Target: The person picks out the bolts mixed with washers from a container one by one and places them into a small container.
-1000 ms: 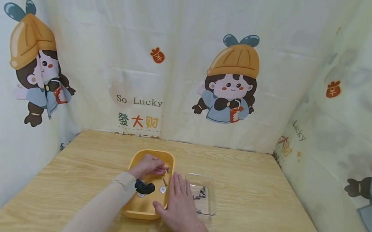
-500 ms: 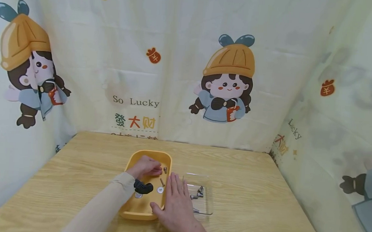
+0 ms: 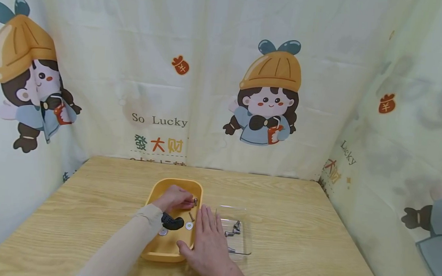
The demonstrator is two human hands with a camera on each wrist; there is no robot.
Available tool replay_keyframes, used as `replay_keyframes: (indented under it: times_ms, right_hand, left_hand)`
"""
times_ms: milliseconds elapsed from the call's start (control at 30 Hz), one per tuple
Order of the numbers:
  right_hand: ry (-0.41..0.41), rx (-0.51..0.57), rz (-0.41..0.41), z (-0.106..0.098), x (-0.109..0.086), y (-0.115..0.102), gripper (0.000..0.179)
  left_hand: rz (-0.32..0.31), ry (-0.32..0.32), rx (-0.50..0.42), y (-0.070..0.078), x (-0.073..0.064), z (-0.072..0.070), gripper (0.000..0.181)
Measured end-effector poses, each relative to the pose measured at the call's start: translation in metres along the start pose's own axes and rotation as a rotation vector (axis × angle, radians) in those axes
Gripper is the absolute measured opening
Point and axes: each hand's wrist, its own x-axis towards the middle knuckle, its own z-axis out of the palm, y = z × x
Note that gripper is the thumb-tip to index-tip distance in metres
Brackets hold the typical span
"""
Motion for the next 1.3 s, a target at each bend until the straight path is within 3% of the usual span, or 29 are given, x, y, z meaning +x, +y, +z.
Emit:
replay_keyframes:
  times_ms: [500,767,1300]
  right_hand:
    - [0.000,0.004,-0.009,0.000,0.000,-0.001,0.090]
    - [-0.015,0.010,0.003,-0.001,0.001,-0.001,0.090]
    - [-0.013,0.026,0.006,0.001,0.000,0.000,0.091]
  left_hand:
    - [0.025,-0.023,-0.011,-0.002,0.004,0.008,0.022]
    - [0.072,-0.034,0.011,-0.004,0.002,0.014,0.018]
    - [0.065,-0.035,0.031,-0.002,-0.002,0.011,0.019]
